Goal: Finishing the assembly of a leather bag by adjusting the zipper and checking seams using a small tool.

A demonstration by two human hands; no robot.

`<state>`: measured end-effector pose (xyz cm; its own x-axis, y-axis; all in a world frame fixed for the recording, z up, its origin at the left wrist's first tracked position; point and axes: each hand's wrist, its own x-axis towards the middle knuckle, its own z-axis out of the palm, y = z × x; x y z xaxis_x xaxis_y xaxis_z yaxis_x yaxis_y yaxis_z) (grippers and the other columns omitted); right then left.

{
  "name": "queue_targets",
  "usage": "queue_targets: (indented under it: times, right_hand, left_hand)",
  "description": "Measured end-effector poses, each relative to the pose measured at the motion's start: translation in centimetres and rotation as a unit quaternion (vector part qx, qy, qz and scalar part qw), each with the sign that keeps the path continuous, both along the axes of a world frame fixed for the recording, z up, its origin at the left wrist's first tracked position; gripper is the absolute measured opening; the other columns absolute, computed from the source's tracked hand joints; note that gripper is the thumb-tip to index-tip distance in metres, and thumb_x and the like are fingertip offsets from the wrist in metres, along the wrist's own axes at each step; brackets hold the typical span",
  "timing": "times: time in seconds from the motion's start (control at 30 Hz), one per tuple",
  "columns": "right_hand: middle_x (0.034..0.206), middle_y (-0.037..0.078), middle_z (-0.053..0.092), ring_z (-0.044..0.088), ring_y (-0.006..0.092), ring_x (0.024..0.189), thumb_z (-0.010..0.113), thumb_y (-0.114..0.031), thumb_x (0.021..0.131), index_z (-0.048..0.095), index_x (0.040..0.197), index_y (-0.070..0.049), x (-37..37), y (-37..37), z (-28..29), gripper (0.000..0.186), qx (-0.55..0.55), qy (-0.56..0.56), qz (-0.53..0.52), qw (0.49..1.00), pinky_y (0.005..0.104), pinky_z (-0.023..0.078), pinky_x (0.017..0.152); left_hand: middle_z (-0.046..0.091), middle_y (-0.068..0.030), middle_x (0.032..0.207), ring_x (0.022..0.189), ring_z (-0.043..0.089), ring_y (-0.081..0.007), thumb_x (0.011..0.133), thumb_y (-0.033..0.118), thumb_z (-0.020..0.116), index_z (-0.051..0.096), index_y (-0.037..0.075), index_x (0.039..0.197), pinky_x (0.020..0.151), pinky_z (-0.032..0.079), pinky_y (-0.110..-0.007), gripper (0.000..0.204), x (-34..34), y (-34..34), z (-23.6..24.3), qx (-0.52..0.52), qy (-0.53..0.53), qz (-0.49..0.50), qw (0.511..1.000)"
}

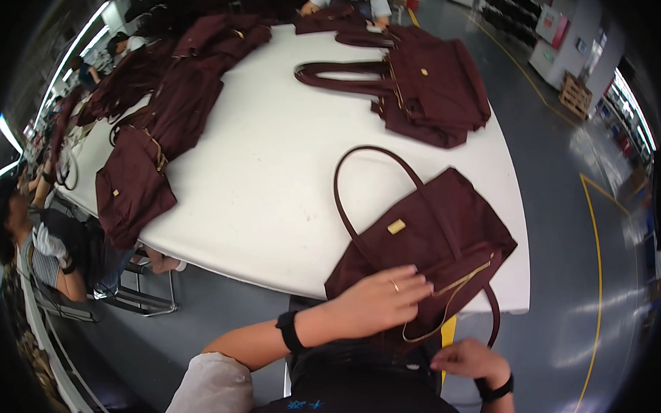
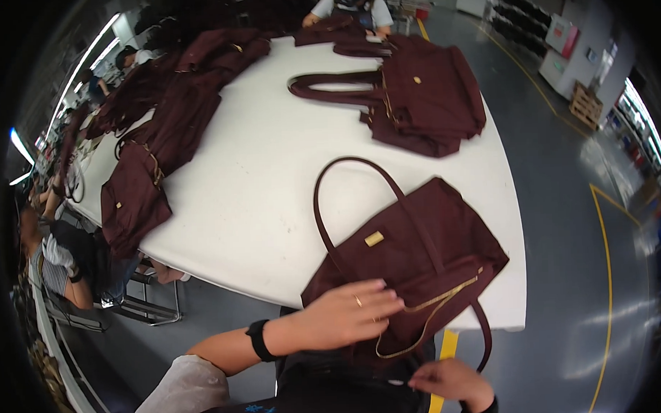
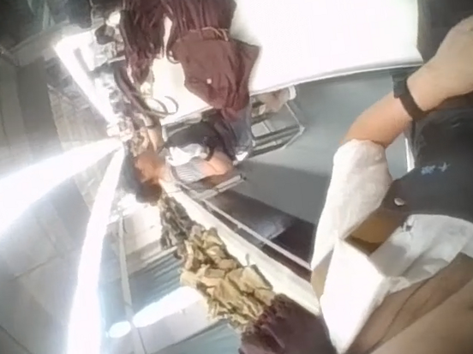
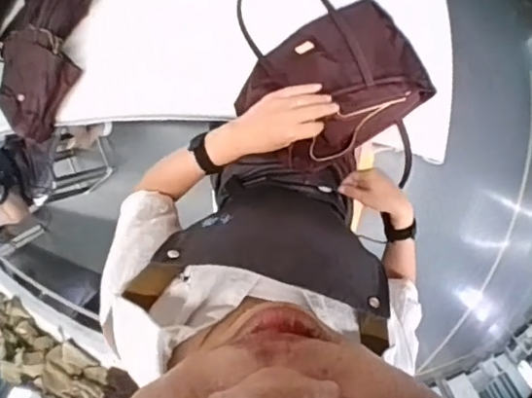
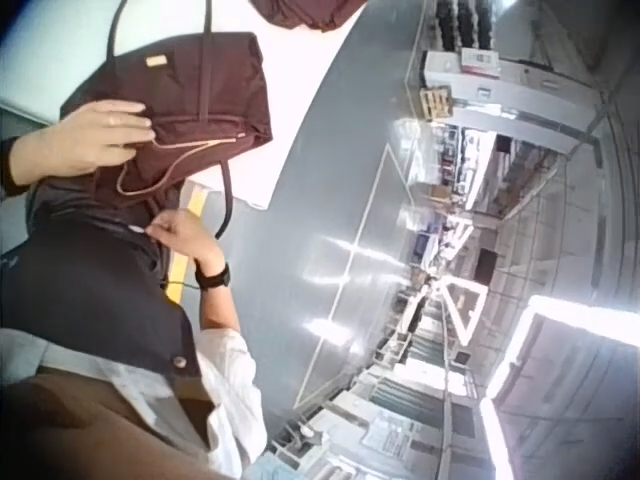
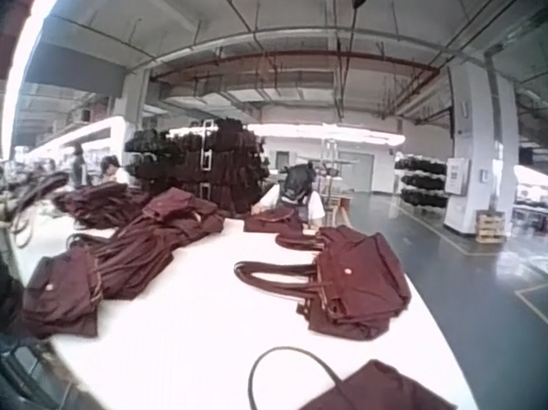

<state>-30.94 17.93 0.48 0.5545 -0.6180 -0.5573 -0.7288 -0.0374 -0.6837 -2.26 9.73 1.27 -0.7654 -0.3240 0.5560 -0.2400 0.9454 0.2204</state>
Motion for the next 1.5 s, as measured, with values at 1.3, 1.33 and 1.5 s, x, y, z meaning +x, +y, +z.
queue_targets:
  times: [1.3, 1.33, 1.5]
  right_hand:
    - [0.114, 0.016, 0.062, 0.063, 0.0223, 0.095, 0.066, -0.009, 0.083, 0.035, 0.136, -0.002, 11.1, -17.8, 11.4, 0.062, -0.486, -0.292, -0.136, 0.812, 0.0309, 0.050, 0.080]
    - [0.115, 0.015, 0.061, 0.060, 0.0200, 0.098, 0.065, -0.006, 0.084, 0.037, 0.135, -0.002, 9.7, -17.8, 11.6, 0.058, -0.494, -0.296, -0.167, 0.800, 0.0304, 0.048, 0.086]
    - [0.106, 0.007, 0.059, 0.055, 0.0102, 0.094, 0.053, -0.007, 0.094, 0.047, 0.124, 0.001, -1.6, -20.7, 6.8, 0.032, -0.484, -0.298, -0.389, 0.725, 0.0236, 0.044, 0.085]
  left_hand:
    - [0.064, -0.0184, 0.103, 0.098, 0.062, -0.0251, 0.077, -0.001, 0.052, 0.048, -0.002, 0.126, 0.087, 0.048, -0.031, 0.049, 4.2, 1.2, -4.7, 0.427, 0.344, 0.291, 0.784]
    - [0.063, -0.0105, 0.102, 0.097, 0.059, -0.0147, 0.083, -0.004, 0.050, 0.049, -0.002, 0.125, 0.086, 0.047, -0.028, 0.042, 6.7, 0.2, -3.6, 0.433, 0.408, 0.281, 0.753]
    - [0.061, -0.0132, 0.115, 0.102, 0.061, -0.0213, 0.087, 0.005, 0.059, 0.051, -0.005, 0.120, 0.089, 0.050, -0.034, 0.035, 17.6, -2.9, -2.0, 0.570, 0.562, 0.276, 0.532]
